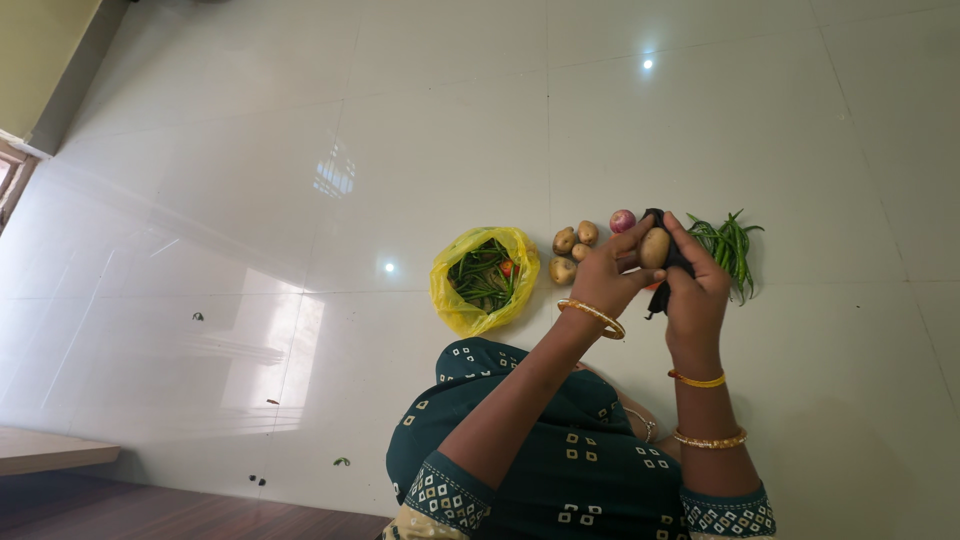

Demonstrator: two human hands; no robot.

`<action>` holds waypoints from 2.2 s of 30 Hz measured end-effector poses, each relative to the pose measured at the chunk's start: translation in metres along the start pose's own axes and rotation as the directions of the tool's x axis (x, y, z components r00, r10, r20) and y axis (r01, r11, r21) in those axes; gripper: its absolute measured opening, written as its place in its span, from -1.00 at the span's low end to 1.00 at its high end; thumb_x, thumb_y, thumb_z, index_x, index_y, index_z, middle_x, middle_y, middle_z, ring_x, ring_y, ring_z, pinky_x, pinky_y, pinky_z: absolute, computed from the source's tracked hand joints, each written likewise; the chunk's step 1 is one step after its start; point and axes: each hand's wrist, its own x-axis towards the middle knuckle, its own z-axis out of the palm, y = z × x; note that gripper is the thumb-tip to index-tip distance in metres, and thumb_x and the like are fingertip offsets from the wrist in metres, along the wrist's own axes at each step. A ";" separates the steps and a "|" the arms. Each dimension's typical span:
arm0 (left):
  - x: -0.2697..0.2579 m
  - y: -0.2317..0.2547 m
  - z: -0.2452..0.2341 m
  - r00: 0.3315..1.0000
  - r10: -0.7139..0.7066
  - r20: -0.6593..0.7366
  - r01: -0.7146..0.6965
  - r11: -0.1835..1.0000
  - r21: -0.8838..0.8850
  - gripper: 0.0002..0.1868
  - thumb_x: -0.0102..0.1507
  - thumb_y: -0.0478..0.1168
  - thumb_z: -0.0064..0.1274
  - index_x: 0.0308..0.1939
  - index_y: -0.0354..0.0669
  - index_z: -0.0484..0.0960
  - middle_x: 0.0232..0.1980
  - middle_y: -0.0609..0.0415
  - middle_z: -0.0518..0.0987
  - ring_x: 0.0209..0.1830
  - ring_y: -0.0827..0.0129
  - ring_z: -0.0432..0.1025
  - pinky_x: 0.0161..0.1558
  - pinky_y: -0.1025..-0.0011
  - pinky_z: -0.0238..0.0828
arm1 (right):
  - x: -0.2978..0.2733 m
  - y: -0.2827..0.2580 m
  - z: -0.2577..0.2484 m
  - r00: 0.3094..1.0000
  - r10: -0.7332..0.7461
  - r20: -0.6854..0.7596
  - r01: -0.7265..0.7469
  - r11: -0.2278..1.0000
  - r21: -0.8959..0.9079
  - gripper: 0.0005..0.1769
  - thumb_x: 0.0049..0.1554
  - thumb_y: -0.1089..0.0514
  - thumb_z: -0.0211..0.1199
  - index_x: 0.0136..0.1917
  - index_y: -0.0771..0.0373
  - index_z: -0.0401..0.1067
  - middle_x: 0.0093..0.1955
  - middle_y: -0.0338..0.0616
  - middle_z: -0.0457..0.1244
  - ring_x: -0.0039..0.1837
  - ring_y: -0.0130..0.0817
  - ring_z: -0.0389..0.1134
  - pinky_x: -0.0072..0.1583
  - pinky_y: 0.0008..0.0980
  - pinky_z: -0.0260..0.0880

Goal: The person sits on the floor and peels green beans and potatoes using a small knife. They remove the ends of the beans and scrape the potato skins, placing the trimmed pieces into a yellow plastic bag.

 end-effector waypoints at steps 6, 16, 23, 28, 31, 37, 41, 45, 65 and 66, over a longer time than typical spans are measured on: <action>0.000 0.004 -0.009 0.959 0.274 -0.075 -0.197 0.832 0.519 -0.28 0.13 -0.51 0.19 0.39 -0.16 0.46 0.09 -0.14 0.57 -0.01 0.12 0.58 0.06 0.30 0.58 | -0.006 -0.002 0.007 0.987 -0.126 0.099 0.141 0.976 -0.164 -0.37 0.13 0.53 -0.13 0.44 0.36 0.36 0.45 -0.02 0.25 0.41 -0.38 0.29 0.38 -0.44 0.31; -0.018 0.028 -0.002 0.964 0.251 0.091 -0.232 0.623 0.747 -0.32 0.20 -0.49 0.00 0.43 -0.12 0.38 0.20 -0.14 0.52 0.02 -0.05 0.53 -0.03 0.14 0.52 | -0.001 0.005 -0.004 0.994 -0.072 0.078 0.081 0.990 -0.115 -0.39 0.16 0.53 -0.11 0.42 0.35 0.40 0.40 0.01 0.31 0.37 -0.36 0.33 0.41 -0.43 0.32; -0.003 0.016 -0.005 0.968 0.249 0.024 -0.174 0.600 0.781 -0.34 0.24 -0.45 0.03 0.44 -0.21 0.31 0.21 -0.20 0.48 0.02 -0.10 0.51 -0.08 0.12 0.53 | -0.007 -0.009 0.007 0.979 -0.166 0.119 0.186 0.965 -0.186 -0.44 0.19 0.53 -0.11 0.41 0.36 0.36 0.46 0.02 0.25 0.47 -0.29 0.28 0.47 -0.34 0.29; 0.001 0.009 -0.013 0.967 0.255 -0.004 -0.153 0.590 0.793 -0.32 0.24 -0.40 0.11 0.45 -0.19 0.30 0.23 -0.18 0.48 0.02 -0.08 0.51 -0.07 0.12 0.54 | -0.008 -0.009 0.013 0.958 -0.226 0.176 0.258 0.949 -0.183 -0.48 0.24 0.55 -0.09 0.43 0.42 0.35 0.50 0.11 0.22 0.54 -0.15 0.22 0.51 -0.24 0.23; -0.003 0.014 -0.011 0.970 0.240 0.038 -0.189 0.647 0.739 -0.34 0.24 -0.44 0.04 0.45 -0.11 0.36 0.24 -0.14 0.50 0.04 -0.06 0.53 -0.09 0.15 0.56 | 0.000 -0.005 0.010 0.998 0.004 0.061 -0.009 0.997 0.073 -0.41 0.13 0.55 -0.14 0.38 0.40 0.37 0.44 0.07 0.24 0.45 -0.13 0.30 0.38 -0.21 0.44; 0.001 0.016 -0.007 0.973 0.222 0.060 -0.173 0.535 0.827 -0.31 0.23 -0.41 -0.05 0.47 -0.18 0.25 0.35 -0.19 0.42 0.07 -0.11 0.50 -0.16 0.13 0.55 | 0.006 0.001 0.004 0.989 0.134 0.068 -0.147 0.949 0.280 -0.43 0.12 0.55 -0.12 0.35 0.43 0.38 0.40 0.12 0.27 0.42 -0.08 0.34 0.35 -0.21 0.41; 0.004 0.015 -0.012 0.985 0.172 0.005 -0.109 0.601 0.792 -0.37 0.26 -0.30 0.02 0.44 -0.17 0.29 0.19 -0.15 0.54 -0.04 -0.12 0.52 -0.13 0.07 0.52 | -0.001 0.002 0.009 0.997 0.005 0.079 -0.014 0.994 0.112 -0.41 0.13 0.55 -0.12 0.38 0.42 0.38 0.45 0.06 0.26 0.47 -0.17 0.27 0.44 -0.29 0.36; 0.005 0.017 -0.014 0.987 0.163 0.003 -0.105 0.620 0.778 -0.37 0.26 -0.28 0.06 0.42 -0.16 0.31 0.08 -0.13 0.58 -0.08 -0.07 0.54 -0.15 0.11 0.53 | -0.008 -0.004 0.012 0.971 -0.190 0.145 0.216 0.956 -0.197 -0.44 0.16 0.54 -0.11 0.38 0.40 0.39 0.49 0.02 0.23 0.57 -0.22 0.18 0.42 -0.35 0.28; 0.002 0.038 -0.016 0.964 0.265 -0.038 -0.158 0.677 0.719 -0.46 0.17 -0.44 0.12 0.24 -0.10 0.50 -0.07 -0.16 0.62 -0.07 -0.04 0.54 -0.08 0.11 0.51 | -0.010 -0.001 0.011 0.941 -0.286 0.183 0.329 0.899 -0.290 -0.38 0.21 0.52 -0.03 0.51 0.32 0.29 0.58 0.05 0.16 0.64 -0.18 0.10 0.55 -0.33 0.16; 0.002 0.036 -0.015 0.961 0.274 -0.030 -0.167 0.667 0.726 -0.46 0.17 -0.44 0.13 0.24 -0.10 0.50 -0.07 -0.16 0.62 -0.06 -0.05 0.54 -0.08 0.11 0.51 | -0.011 -0.001 0.011 0.941 -0.287 0.182 0.328 0.905 -0.272 -0.36 0.19 0.52 -0.06 0.52 0.32 0.27 0.58 0.05 0.14 0.63 -0.21 0.11 0.53 -0.34 0.19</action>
